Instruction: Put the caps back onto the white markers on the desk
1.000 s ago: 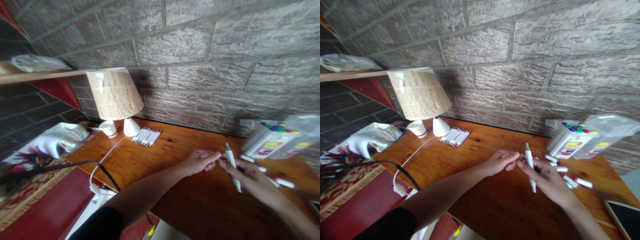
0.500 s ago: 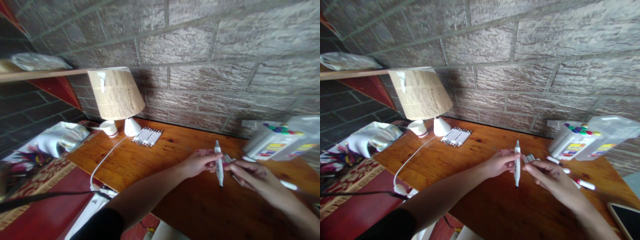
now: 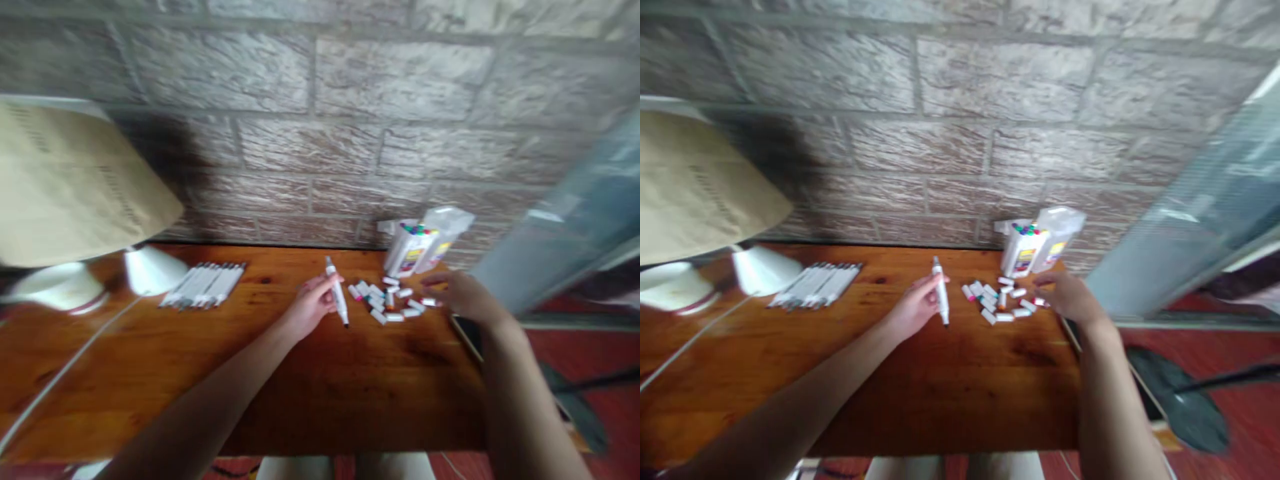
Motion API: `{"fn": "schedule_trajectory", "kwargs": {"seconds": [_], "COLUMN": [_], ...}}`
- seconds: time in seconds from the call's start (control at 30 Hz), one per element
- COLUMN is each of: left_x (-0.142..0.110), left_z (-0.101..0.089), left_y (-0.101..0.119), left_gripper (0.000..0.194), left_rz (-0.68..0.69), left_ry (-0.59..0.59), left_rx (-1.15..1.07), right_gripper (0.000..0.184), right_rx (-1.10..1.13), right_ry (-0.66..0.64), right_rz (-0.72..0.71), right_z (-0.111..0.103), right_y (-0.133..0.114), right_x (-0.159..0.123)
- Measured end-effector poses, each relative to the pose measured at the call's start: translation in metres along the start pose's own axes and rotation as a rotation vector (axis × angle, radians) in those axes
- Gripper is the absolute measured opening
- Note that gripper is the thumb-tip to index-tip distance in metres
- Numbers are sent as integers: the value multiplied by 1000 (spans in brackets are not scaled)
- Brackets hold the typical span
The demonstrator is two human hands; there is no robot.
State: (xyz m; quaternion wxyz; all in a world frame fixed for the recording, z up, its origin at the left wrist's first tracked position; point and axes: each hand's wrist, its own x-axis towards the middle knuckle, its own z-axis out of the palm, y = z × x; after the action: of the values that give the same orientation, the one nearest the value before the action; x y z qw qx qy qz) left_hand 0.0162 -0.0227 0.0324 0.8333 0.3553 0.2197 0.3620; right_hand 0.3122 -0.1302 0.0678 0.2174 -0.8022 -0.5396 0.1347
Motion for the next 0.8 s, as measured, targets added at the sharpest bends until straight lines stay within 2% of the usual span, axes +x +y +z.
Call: {"fn": "schedule_trajectory", "kwargs": {"seconds": [0.1, 0.23, 0.5, 0.6, 0.7, 0.8], "left_x": [5, 6, 7, 7, 8, 10], "left_z": [-3, -4, -5, -5, -6, -8], "left_y": [4, 5, 7, 9, 9, 8], "left_gripper": [33, 33, 33, 30, 32, 38], "left_rz": [8, 4, 19, 16, 10, 10], "left_ry": [46, 59, 78, 98, 93, 71], "left_rx": [-53, -50, -94, -119, -148, -171], "right_gripper": [27, 17, 10, 13, 34, 47], "right_rx": [-16, -4, -45, -41, 227, 633], "right_ry": [-131, -233, -263, -148, -42, -74], "right_rz": [131, 129, 48, 2, -64, -175], "right_z": [-6, -4, 7, 4, 5, 14], "right_y": [-8, -3, -1, -6, -21, -46], "right_x": [-4, -6, 1, 0, -5, -11]}}
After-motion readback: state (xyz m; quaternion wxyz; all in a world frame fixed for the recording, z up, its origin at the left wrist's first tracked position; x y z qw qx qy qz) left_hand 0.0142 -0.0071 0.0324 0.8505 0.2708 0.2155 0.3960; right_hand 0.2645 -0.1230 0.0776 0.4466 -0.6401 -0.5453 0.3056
